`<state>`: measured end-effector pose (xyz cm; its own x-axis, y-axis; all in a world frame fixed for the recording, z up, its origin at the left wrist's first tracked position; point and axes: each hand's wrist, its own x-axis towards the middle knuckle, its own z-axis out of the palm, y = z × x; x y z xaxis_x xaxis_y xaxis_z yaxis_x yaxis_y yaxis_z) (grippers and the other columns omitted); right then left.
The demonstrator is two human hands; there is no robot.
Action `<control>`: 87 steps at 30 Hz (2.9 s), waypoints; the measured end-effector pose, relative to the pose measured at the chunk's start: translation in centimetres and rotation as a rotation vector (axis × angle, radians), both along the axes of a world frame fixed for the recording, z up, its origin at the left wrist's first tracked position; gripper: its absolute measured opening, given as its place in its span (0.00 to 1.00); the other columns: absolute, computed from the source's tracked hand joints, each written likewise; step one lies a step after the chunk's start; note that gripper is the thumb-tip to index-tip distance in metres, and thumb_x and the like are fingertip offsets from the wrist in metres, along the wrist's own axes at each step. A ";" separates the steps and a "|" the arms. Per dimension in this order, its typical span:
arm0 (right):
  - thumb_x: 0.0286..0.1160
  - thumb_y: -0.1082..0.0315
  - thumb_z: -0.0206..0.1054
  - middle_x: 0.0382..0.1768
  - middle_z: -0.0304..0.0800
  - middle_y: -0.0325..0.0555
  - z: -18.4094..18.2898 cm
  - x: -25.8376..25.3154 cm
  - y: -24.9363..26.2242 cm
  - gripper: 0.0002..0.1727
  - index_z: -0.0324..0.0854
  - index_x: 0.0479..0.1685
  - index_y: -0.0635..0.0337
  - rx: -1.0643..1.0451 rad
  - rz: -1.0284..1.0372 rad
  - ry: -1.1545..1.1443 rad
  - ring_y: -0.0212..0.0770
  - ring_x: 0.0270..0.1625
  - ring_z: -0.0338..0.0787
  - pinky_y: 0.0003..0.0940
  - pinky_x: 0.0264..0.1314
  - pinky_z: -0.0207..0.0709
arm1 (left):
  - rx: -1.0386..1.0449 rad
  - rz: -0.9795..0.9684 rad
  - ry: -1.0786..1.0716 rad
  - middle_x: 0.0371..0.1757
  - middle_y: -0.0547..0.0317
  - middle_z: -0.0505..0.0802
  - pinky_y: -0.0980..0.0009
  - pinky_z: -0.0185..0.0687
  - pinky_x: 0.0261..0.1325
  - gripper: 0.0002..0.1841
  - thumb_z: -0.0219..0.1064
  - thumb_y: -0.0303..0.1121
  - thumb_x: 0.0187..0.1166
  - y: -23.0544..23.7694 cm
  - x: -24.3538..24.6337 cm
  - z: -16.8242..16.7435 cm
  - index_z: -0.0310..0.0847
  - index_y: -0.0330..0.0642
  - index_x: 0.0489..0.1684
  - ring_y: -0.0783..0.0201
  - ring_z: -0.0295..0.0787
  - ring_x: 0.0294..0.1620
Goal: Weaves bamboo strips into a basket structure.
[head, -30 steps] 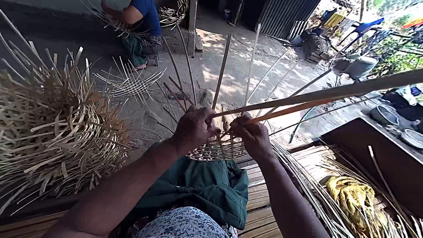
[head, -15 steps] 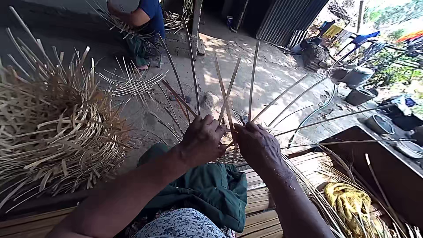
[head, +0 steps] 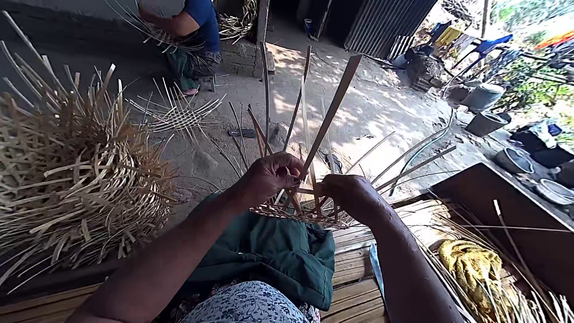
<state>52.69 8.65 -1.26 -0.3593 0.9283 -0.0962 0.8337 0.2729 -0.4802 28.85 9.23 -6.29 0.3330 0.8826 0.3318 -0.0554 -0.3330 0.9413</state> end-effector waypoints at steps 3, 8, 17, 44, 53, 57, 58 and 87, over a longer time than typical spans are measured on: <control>0.78 0.44 0.70 0.20 0.80 0.37 -0.4 0.2 0.3 0.23 0.85 0.26 0.53 0.039 -0.030 -0.014 0.37 0.27 0.80 0.46 0.36 0.71 | 0.419 0.289 0.252 0.37 0.61 0.89 0.77 0.82 0.31 0.25 0.77 0.28 0.71 -1.1 1.2 0.1 0.85 0.45 0.72 0.72 0.82 0.28; 0.74 0.63 0.74 0.29 0.90 0.45 -1.5 -1.9 -1.9 0.07 0.91 0.34 0.56 0.608 -0.060 0.035 0.46 0.29 0.89 0.52 0.30 0.82 | 0.930 0.330 0.791 0.38 0.50 0.93 0.58 0.85 0.34 0.32 0.75 0.45 0.74 -0.2 3.4 0.1 0.77 0.47 0.80 0.51 0.90 0.38; 0.85 0.62 0.63 0.35 0.90 0.55 -5.3 -3.4 -2.0 0.18 0.88 0.66 0.57 0.779 -0.164 -0.081 0.54 0.29 0.91 0.51 0.26 0.83 | 0.540 0.423 0.717 0.44 0.51 0.94 0.51 0.86 0.52 0.19 0.85 0.39 0.62 1.8 1.2 0.3 0.90 0.41 0.48 0.49 0.89 0.49; 0.80 0.63 0.69 0.42 0.97 0.41 -7.4 -1.4 1.8 0.12 0.90 0.47 0.64 0.290 0.175 0.750 0.32 0.43 0.95 0.33 0.49 0.91 | 0.688 0.505 0.606 0.37 0.53 0.93 0.56 0.84 0.45 0.12 0.67 0.27 0.69 3.1 0.5 -3.6 0.93 0.43 0.48 0.51 0.88 0.42; 0.78 0.65 0.66 0.38 0.93 0.54 -3.7 -3.3 -1.5 0.14 0.91 0.55 0.58 0.627 0.002 -0.118 0.56 0.33 0.93 0.57 0.33 0.84 | 0.404 0.377 0.602 0.36 0.55 0.92 0.58 0.85 0.42 0.12 0.71 0.27 0.72 1.0 0.8 -0.2 0.92 0.40 0.51 0.58 0.88 0.38; 0.84 0.55 0.62 0.24 0.90 0.46 -3.1 -2.5 -1.5 0.15 0.89 0.40 0.55 0.543 0.074 -0.034 0.49 0.26 0.91 0.55 0.27 0.81 | -0.005 0.192 0.481 0.23 0.62 0.85 0.62 0.81 0.36 0.19 0.72 0.37 0.81 1.4 -0.3 0.9 0.83 0.48 0.69 0.66 0.80 0.23; 0.85 0.54 0.61 0.19 0.85 0.45 -3.0 -2.7 -1.6 0.17 0.87 0.35 0.55 0.538 0.058 -0.034 0.48 0.24 0.88 0.53 0.25 0.77 | -0.030 0.176 0.444 0.22 0.63 0.85 0.64 0.80 0.35 0.14 0.72 0.37 0.81 1.3 -0.1 0.9 0.86 0.47 0.61 0.68 0.79 0.22; 0.74 0.78 0.70 0.23 0.88 0.45 -5.8 -1.8 0.6 0.12 0.83 0.55 0.68 -0.322 -0.390 0.815 0.29 0.14 0.79 0.22 0.14 0.73 | 0.743 0.307 0.640 0.40 0.62 0.95 0.65 0.83 0.48 0.06 0.76 0.31 0.71 -0.1 -0.7 -1.4 0.93 0.47 0.43 0.60 0.87 0.44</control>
<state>50.94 9.29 -7.07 -0.1002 0.9692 -0.2248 0.2142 -0.1996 -0.9562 28.19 9.12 -7.74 0.4341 0.6038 0.6685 0.5699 -0.7588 0.3153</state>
